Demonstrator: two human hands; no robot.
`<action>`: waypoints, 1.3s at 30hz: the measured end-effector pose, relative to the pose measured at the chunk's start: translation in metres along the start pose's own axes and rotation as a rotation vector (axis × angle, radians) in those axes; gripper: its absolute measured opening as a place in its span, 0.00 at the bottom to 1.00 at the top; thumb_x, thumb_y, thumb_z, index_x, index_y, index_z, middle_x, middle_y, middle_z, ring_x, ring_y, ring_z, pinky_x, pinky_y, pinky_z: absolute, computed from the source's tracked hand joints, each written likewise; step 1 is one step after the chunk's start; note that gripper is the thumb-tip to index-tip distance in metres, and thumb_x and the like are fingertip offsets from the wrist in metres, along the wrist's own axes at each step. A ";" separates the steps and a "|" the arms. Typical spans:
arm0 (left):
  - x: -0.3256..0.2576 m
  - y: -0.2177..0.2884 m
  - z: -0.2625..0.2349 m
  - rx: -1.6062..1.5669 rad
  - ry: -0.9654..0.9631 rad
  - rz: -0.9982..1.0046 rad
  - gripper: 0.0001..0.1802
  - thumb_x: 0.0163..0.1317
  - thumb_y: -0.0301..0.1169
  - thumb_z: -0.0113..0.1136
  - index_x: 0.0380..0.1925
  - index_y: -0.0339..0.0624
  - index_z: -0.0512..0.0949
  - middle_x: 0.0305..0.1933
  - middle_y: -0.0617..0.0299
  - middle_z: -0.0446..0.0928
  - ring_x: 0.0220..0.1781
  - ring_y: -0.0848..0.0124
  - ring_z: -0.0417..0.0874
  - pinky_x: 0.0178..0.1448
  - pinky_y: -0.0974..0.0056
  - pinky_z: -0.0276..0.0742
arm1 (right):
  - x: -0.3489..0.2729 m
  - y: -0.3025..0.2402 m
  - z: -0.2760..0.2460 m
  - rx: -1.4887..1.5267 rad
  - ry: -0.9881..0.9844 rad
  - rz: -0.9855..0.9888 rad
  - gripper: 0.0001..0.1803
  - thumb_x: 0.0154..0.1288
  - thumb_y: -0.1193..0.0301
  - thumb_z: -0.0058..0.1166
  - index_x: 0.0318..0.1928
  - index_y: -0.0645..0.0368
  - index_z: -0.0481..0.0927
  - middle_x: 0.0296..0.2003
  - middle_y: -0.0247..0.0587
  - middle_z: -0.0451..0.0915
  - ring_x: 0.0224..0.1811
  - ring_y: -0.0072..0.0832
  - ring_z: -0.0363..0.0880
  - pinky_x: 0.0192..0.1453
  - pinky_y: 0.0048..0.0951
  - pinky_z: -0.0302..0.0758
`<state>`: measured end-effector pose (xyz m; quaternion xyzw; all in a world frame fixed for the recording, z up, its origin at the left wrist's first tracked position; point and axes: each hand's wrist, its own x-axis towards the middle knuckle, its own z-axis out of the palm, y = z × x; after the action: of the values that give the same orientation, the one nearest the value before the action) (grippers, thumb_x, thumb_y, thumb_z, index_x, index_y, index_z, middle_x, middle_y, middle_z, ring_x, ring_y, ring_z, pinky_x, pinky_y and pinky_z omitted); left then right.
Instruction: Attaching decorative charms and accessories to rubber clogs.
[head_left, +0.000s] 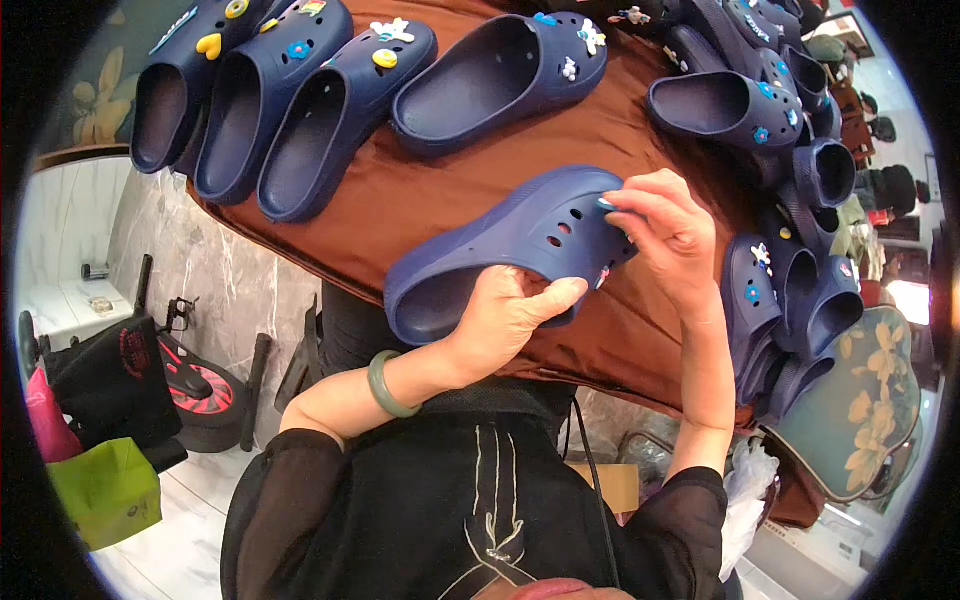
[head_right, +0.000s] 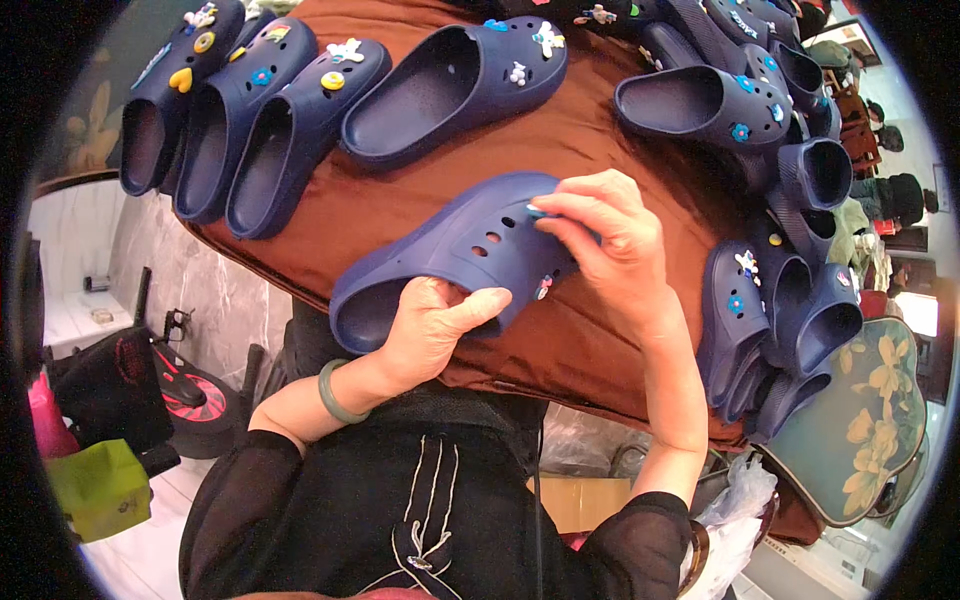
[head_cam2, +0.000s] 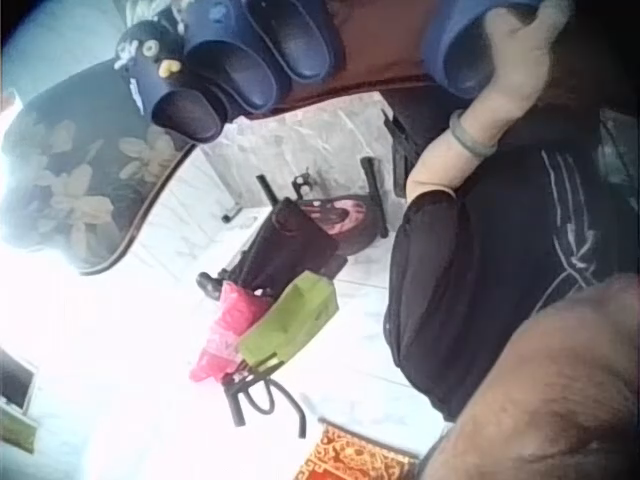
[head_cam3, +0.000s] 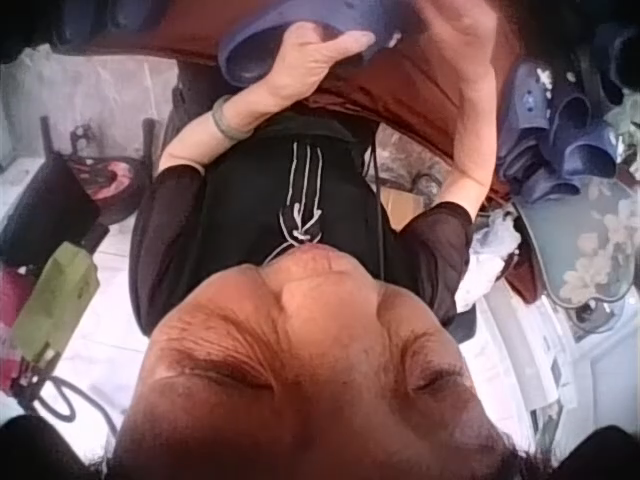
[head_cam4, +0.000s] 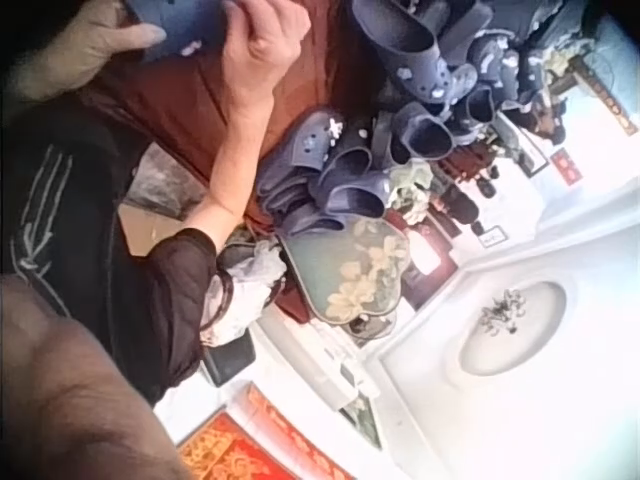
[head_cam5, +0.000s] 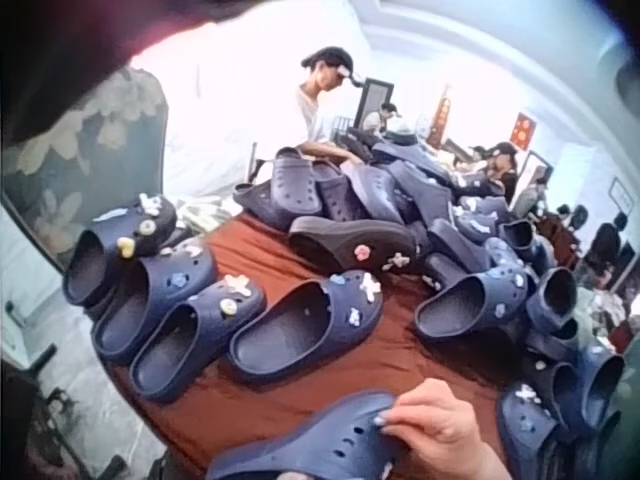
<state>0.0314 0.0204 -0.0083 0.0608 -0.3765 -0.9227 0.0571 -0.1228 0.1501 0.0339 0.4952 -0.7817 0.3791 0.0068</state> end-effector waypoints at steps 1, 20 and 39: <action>-0.001 0.003 0.001 0.008 0.018 0.013 0.16 0.65 0.26 0.56 0.52 0.36 0.73 0.50 0.60 0.76 0.51 0.73 0.76 0.58 0.66 0.71 | 0.007 0.001 0.004 -0.008 -0.004 -0.119 0.12 0.45 0.77 0.67 0.35 0.58 0.85 0.33 0.35 0.80 0.38 0.33 0.77 0.47 0.33 0.71; -0.009 -0.003 -0.008 -0.004 -0.033 -0.022 0.28 0.63 0.23 0.56 0.63 0.35 0.62 0.62 0.61 0.67 0.64 0.72 0.67 0.68 0.63 0.63 | 0.005 -0.038 0.002 -0.374 -0.212 -0.505 0.19 0.43 0.73 0.58 0.41 0.57 0.82 0.40 0.33 0.78 0.44 0.28 0.77 0.63 0.53 0.62; -0.009 -0.007 -0.011 0.144 -0.132 0.007 0.29 0.67 0.24 0.50 0.66 0.32 0.55 0.67 0.55 0.60 0.69 0.67 0.62 0.71 0.61 0.58 | 0.005 -0.029 -0.005 -0.124 -0.351 -0.295 0.14 0.55 0.68 0.63 0.43 0.51 0.83 0.41 0.32 0.78 0.49 0.29 0.76 0.62 0.51 0.60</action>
<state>0.0419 0.0196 -0.0201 0.0026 -0.4450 -0.8950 0.0309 -0.1049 0.1426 0.0560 0.6609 -0.7120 0.2333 -0.0435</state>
